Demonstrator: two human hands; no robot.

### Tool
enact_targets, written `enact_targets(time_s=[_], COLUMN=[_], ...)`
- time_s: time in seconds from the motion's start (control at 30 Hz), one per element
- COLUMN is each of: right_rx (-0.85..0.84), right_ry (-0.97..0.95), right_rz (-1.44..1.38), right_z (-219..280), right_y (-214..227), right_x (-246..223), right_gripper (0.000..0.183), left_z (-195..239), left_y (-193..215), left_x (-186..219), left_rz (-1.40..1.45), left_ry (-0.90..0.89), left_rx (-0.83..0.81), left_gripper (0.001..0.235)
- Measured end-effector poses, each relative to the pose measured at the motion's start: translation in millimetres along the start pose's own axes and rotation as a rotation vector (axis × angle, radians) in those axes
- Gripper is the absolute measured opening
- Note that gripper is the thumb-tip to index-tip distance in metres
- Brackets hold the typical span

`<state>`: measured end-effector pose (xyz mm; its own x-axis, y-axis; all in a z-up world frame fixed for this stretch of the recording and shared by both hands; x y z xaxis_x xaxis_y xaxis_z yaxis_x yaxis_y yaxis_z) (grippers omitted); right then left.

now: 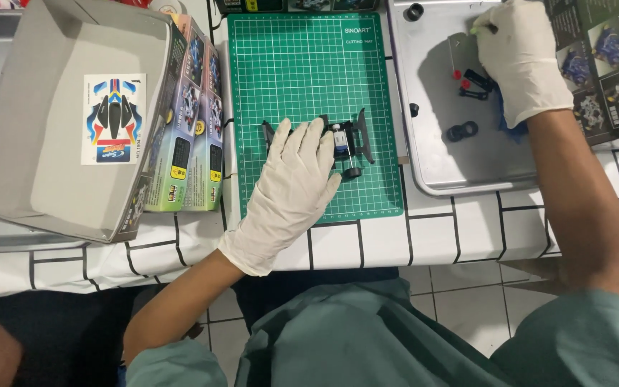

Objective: Assembling a mini 4WD toy car by installing the motor, gears, and batteries into the chassis.

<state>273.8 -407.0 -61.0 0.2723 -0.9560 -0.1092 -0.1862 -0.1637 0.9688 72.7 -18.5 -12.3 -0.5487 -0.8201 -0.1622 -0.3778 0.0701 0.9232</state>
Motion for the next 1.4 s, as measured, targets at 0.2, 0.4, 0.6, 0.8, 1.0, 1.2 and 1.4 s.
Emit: enact_targets(time_s=[0.2,0.4,0.6,0.8,1.0,1.2,1.4], right_rx=[0.162,-0.097,-0.337,-0.369,-0.395,-0.439,-0.357], right_ry=[0.215,0.563,0.268,0.315,0.301,0.343,0.296], right_rz=[0.201,-0.6,-0.57,-0.546,-0.564,-0.524,-0.431], right_z=[19.6,40.0,31.6,29.9,28.8,27.8,56.7], right_y=[71.2,79.2,45.9,31.0,20.0,31.1,90.5], right_x=[-124.8,-240.1,-246.3,-245.1,-242.4,-247.4,-263.4], right_gripper=[0.024,0.002,0.015,0.01,0.013,0.014,0.02], left_z=[-4.6,-13.0,-9.3,-9.9,-11.1,-9.9,-11.1], left_y=[-12.3,-20.5,-41.9,-43.1,-45.1,-49.4,-37.8], left_x=[-6.2,-10.4,-8.7,-9.0,-9.3,-6.7,-11.8], left_rz=[-0.012,0.136,0.234,0.259,0.277,0.264,0.3], left_ry=[-0.006,-0.017,0.0,0.002,0.01,0.006,0.012], left_rx=[-0.009,0.002,-0.163,-0.152,-0.162,-0.162,-0.124], left_gripper=[0.075,0.067,0.072,0.073,0.073,0.074,0.071])
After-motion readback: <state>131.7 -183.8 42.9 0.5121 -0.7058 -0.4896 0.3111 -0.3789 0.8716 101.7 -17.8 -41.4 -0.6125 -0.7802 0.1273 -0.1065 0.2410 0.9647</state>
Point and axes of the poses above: each hand's wrist, its own z-axis away from the middle knuckle, its own y-axis out of the back of the hand, x = y × z, the point moved 4 cm from there along -z, towards the middle knuckle, and after that the axes turned 2 degrees about -x, right-handed, at the moved point
